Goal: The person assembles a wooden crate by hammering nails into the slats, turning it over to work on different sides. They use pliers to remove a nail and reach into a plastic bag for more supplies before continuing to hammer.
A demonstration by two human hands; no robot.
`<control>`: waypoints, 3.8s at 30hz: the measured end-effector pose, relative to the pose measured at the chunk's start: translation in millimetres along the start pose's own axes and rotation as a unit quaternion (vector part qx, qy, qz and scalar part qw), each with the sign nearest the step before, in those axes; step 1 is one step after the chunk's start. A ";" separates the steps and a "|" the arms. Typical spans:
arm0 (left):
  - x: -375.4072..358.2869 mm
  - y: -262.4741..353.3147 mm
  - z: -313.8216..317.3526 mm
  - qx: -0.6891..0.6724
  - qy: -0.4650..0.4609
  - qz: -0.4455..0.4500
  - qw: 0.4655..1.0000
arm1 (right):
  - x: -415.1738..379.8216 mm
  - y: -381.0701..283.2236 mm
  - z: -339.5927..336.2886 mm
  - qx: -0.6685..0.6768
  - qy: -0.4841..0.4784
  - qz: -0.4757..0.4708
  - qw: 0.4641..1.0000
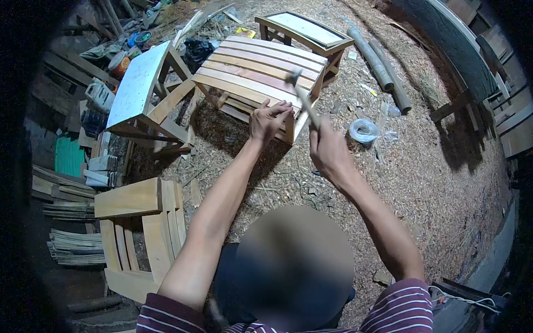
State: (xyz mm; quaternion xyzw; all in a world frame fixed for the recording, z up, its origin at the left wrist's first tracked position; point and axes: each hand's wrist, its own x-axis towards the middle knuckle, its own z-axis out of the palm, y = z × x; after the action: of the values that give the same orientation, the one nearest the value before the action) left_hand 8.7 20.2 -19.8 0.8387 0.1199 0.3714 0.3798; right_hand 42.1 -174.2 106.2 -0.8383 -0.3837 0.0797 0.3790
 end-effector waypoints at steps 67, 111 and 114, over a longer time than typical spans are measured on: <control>73.2 -11.8 7.0 0.340 -0.091 -0.098 0.931 | 48.9 67.5 -29.9 0.131 -0.284 0.185 0.932; 75.7 -10.6 6.2 0.373 -0.105 -0.093 0.917 | 26.6 63.5 -13.6 -0.094 -0.186 0.015 0.978; 77.6 -7.5 6.9 0.380 -0.118 -0.104 0.911 | 33.0 65.3 -18.0 -0.059 -0.143 0.066 0.986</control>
State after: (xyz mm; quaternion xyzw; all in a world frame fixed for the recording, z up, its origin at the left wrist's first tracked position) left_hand 68.2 59.0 13.0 0.9401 0.2930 0.1544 0.0803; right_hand 110.6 -188.6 78.5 -0.8628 -0.3816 0.2010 0.2637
